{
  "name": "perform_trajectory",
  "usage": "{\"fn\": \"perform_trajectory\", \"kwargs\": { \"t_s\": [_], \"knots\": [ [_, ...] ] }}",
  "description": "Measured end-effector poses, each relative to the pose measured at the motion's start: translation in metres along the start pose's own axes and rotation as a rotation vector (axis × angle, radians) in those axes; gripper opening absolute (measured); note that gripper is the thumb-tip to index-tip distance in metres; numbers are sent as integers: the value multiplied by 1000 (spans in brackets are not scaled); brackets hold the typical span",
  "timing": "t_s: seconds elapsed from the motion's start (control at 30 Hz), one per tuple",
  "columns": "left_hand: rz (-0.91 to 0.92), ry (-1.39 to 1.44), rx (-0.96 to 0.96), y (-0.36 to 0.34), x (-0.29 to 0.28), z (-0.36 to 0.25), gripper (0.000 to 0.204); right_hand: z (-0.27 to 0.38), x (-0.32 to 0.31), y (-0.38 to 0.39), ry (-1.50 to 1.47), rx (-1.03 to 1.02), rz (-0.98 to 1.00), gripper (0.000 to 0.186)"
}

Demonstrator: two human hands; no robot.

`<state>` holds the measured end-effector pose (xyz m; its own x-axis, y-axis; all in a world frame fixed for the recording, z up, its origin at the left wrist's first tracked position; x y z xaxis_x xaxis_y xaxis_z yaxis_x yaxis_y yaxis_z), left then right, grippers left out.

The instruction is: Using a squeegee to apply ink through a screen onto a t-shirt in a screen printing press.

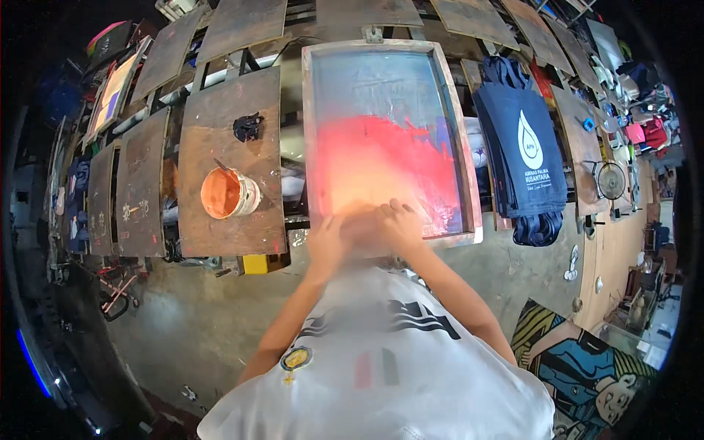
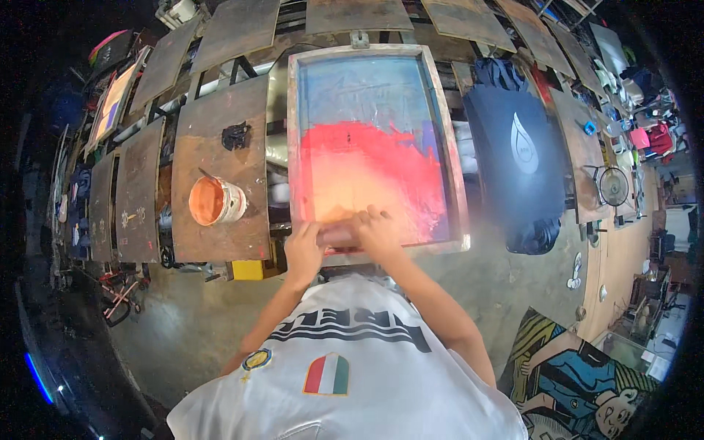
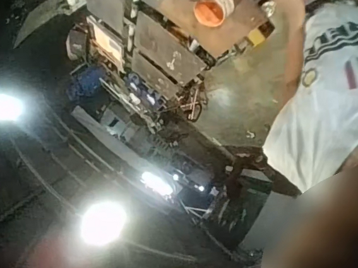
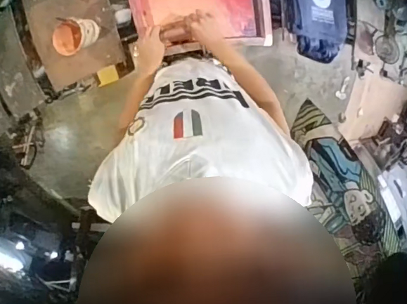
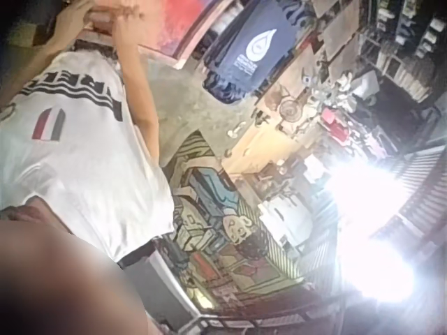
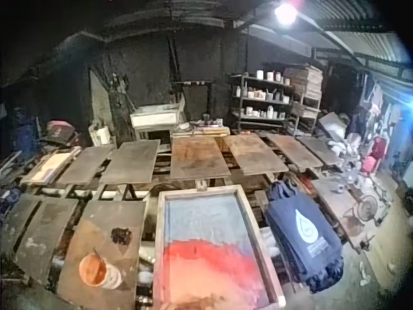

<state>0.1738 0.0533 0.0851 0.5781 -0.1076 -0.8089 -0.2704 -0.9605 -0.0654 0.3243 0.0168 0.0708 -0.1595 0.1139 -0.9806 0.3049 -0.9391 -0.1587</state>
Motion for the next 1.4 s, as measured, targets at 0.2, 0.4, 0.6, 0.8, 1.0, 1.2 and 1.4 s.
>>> {"fn": "perform_trajectory", "kwargs": {
  "t_s": [0.2, 0.4, 0.6, 0.8, 1.0, 1.2, 1.4],
  "knots": [
    [214, -80, 88, -41, 5, -13, 37, -22, -6, -11, -102, 39, 19, 12],
    [271, -41, 662, -128, 44, -64, 46, -64, -31, -7, -263, 299, -154, 37],
    [451, -235, 812, -166, 95, -108, 53, -84, -29, 9, -137, 511, -287, 46],
    [478, -278, 769, -177, 102, -90, 61, -103, -12, -8, -120, 600, -102, 46],
    [291, -186, 484, -173, 69, -38, 62, -109, -10, -63, 35, 393, 34, 36],
    [220, -43, 175, -139, 40, 26, 66, -76, 15, -119, 144, 17, 8, 20],
    [0, -73, 83, -87, 11, 36, 72, -40, 37, -134, 150, -229, 193, 26]
  ]
}}
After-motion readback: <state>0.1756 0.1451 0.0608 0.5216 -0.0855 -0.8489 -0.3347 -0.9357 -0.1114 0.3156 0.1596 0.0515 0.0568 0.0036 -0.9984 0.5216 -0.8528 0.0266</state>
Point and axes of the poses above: each hand's wrist, its own y-axis away from the middle knuckle, its own x-axis out of the palm, z = x × y, the point moved 10 cm from there along -y, towards the middle knuckle, and after that the axes turned 12 degrees about -x, right-handed, at the moved point
